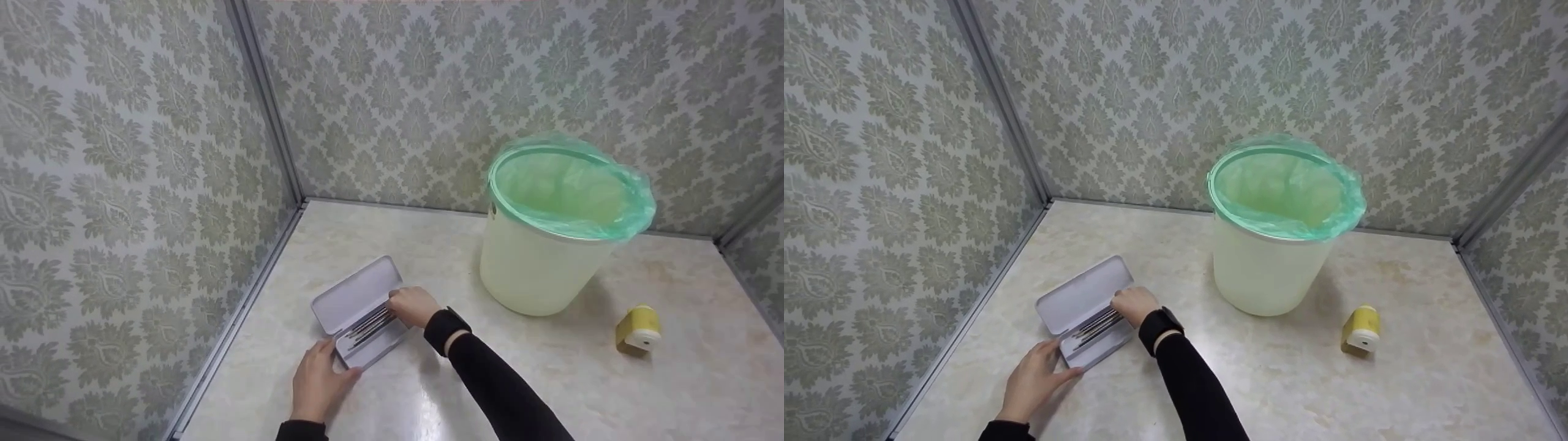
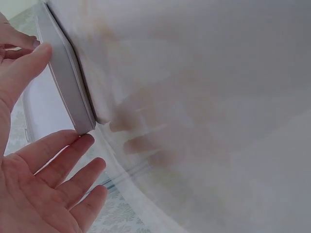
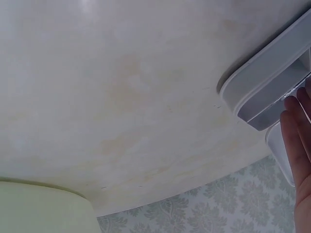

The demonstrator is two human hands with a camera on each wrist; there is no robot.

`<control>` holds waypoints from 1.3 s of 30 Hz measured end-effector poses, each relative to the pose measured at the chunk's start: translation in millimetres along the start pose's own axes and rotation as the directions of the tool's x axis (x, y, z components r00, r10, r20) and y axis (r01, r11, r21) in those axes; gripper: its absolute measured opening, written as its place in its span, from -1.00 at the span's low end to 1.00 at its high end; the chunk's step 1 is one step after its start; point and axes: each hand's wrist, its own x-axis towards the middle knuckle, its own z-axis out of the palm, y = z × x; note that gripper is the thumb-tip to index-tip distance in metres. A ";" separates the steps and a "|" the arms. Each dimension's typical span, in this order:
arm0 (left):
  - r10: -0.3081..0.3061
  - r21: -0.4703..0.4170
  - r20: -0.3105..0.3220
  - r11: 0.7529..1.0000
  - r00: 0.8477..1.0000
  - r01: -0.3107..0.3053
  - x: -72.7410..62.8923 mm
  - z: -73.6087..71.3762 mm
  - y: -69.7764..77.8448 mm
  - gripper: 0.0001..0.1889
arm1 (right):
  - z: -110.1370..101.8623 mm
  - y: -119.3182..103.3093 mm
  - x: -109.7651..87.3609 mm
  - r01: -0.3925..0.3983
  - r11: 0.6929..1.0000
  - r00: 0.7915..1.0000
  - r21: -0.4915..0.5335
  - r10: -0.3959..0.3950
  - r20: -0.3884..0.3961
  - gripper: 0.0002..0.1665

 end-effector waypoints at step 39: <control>-0.039 0.021 0.050 0.999 0.998 0.038 3.4 -1.1 -0.2 -0.18 | -7.1 -22.4 26.6 0.089 0.979 0.986 -0.182 -0.062 0.154 -0.85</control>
